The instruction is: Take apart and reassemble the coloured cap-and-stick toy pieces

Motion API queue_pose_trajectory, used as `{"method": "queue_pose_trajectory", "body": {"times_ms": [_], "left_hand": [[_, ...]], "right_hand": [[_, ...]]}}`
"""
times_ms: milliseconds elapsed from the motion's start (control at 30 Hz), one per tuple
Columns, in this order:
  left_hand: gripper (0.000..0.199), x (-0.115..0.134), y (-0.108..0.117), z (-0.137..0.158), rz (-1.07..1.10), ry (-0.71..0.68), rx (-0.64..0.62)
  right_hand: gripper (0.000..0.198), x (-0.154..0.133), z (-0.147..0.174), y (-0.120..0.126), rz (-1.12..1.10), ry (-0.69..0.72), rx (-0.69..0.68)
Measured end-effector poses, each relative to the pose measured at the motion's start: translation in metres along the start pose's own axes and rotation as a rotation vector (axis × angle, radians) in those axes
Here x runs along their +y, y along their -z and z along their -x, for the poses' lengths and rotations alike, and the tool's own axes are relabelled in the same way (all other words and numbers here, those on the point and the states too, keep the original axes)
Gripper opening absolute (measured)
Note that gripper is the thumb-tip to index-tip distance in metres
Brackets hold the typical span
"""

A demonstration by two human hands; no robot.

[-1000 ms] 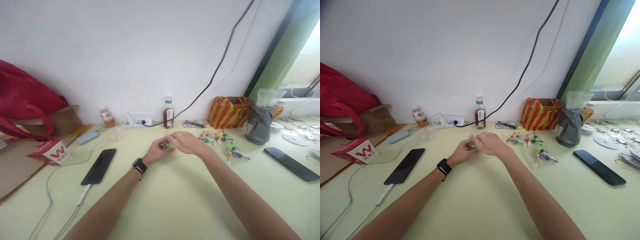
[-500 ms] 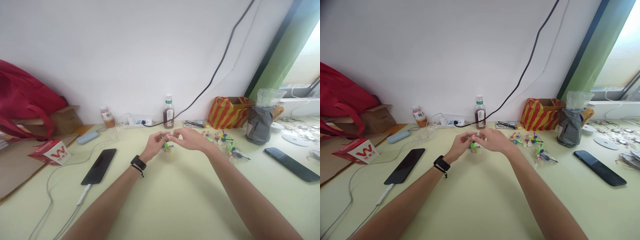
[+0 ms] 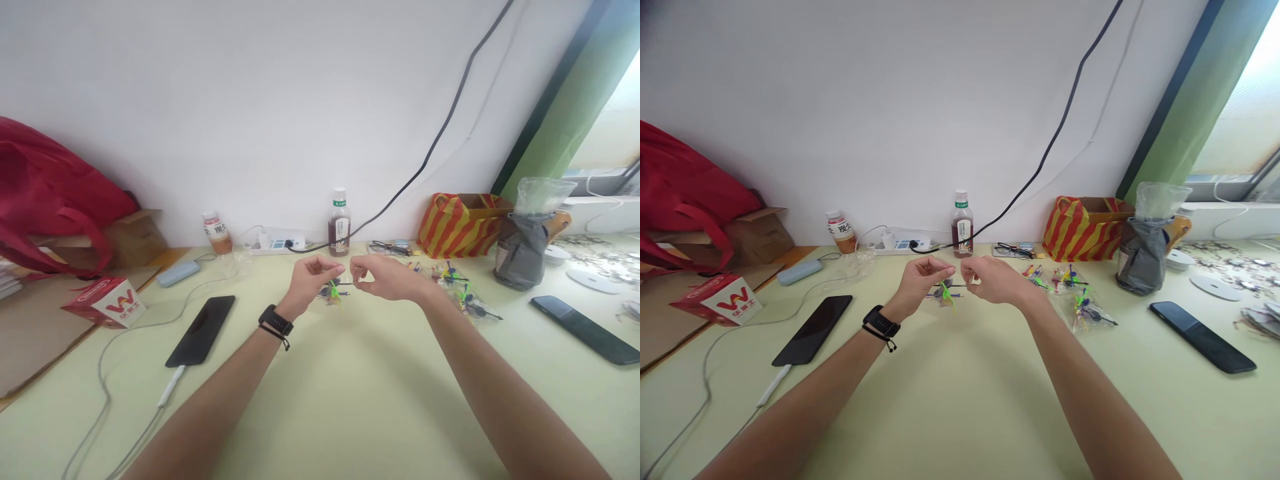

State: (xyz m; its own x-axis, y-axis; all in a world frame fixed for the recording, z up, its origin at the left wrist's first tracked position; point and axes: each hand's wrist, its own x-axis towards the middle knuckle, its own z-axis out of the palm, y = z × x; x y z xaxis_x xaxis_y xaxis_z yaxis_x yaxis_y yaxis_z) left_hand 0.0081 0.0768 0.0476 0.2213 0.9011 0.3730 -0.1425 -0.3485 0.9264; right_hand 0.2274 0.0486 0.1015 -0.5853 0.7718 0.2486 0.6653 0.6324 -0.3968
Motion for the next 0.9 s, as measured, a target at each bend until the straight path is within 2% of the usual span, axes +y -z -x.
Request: {"method": "queue_pose_trajectory", "body": {"times_ms": [67,133,267,433,533,733,900], "left_hand": [[0.032,0.0,0.001,-0.001,0.025,0.013,0.035],[0.032,0.002,0.003,-0.002,0.039,0.016,0.044],[0.028,0.009,0.007,-0.003,0.042,-0.014,0.018],[0.037,0.018,0.013,-0.005,0.098,-0.029,-0.054],[0.031,0.022,0.018,-0.007,0.087,-0.009,-0.072],[0.048,0.027,0.027,-0.01,0.076,0.038,-0.065],[0.046,0.032,0.025,-0.007,-0.119,0.035,-0.243]], "right_hand": [[0.007,-0.001,-0.001,-0.001,-0.04,0.025,0.006],[0.002,-0.003,-0.003,-0.001,-0.081,0.037,0.074],[0.012,-0.009,-0.007,0.003,-0.157,0.069,0.238],[0.012,-0.016,-0.009,0.003,-0.153,0.107,0.325],[0.013,-0.018,-0.008,0.004,-0.124,0.101,0.411],[0.012,-0.015,-0.006,0.007,-0.075,0.094,0.333],[0.011,-0.013,-0.006,0.005,-0.131,0.08,0.297]]}}
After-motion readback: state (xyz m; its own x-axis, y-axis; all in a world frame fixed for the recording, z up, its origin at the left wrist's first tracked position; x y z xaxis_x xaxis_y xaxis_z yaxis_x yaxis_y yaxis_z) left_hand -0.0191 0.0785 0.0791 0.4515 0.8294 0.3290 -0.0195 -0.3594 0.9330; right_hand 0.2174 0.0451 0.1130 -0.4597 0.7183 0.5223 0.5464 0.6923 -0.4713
